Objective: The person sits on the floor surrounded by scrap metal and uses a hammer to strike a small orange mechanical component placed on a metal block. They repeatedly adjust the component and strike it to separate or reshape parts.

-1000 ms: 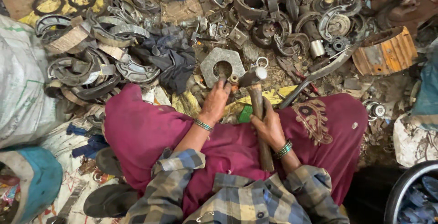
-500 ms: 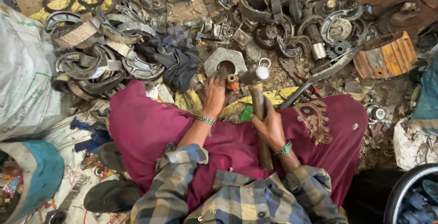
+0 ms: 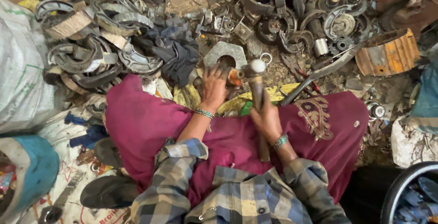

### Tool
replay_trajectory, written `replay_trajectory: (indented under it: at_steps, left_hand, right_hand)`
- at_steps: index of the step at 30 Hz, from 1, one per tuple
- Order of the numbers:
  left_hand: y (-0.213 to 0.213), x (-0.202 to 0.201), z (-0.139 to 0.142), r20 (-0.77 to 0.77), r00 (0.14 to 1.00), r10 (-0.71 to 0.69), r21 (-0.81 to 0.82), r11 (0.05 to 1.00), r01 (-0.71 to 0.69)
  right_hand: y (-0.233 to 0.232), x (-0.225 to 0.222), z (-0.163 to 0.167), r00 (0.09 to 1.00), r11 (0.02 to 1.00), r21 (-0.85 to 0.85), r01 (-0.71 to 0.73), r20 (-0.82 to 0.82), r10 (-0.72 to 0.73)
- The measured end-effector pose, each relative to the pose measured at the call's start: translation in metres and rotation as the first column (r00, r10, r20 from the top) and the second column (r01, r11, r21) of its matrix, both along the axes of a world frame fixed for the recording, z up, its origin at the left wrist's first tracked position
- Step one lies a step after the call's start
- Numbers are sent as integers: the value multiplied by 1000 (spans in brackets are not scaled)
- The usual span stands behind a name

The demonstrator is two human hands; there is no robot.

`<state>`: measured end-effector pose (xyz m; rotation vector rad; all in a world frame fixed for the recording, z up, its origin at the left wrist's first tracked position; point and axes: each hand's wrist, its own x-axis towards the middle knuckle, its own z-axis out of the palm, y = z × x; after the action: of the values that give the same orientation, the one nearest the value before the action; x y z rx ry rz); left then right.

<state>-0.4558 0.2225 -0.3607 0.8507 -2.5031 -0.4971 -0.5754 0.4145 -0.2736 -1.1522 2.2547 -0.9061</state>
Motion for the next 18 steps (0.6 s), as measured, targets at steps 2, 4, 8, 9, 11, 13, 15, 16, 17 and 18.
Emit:
replay_trajectory:
  at_steps: [2, 4, 8, 9, 11, 13, 15, 16, 17, 18]
  left_hand:
    - [-3, 0, -2, 73, 997, -14, -52, 999, 17]
    - [-3, 0, -2, 89, 996, -7, -35, 999, 10]
    - [2, 2, -3, 87, 996, -27, 20, 999, 25]
    - [3, 2, -4, 94, 995, -35, -1, 999, 35]
    - [4, 1, -8, 115, 993, -33, 42, 999, 29]
    - [4, -1, -12, 111, 993, -30, 69, 997, 22]
    - [2, -3, -14, 73, 997, -25, 63, 998, 21]
    - [0, -5, -14, 129, 991, 21, -85, 996, -10]
    - [-1, -6, -12, 180, 981, 74, -230, 973, -31]
    - [-2, -6, -11, 222, 966, 130, -379, 925, -37]
  right_hand:
    - [-4, -6, 3, 998, 991, -120, 51, 34, -48]
    - [1, -12, 16, 979, 981, -106, 161, 140, -146]
    - [27, -19, 48, 995, 943, -325, 70, -49, -91]
    - [31, -18, 51, 993, 937, -344, 60, -76, -92]
    - [32, -15, 48, 987, 923, -383, 36, -131, -93]
    - [19, -11, 32, 995, 979, -183, 93, -3, -95]
    - [2, -7, 10, 996, 996, 24, 82, 31, -83]
    - [-7, -7, 0, 998, 991, 120, 57, 2, -58]
    - [-12, -8, -7, 999, 975, 217, 37, -22, -33]
    - [-14, -10, -10, 996, 981, 176, 78, 37, -86]
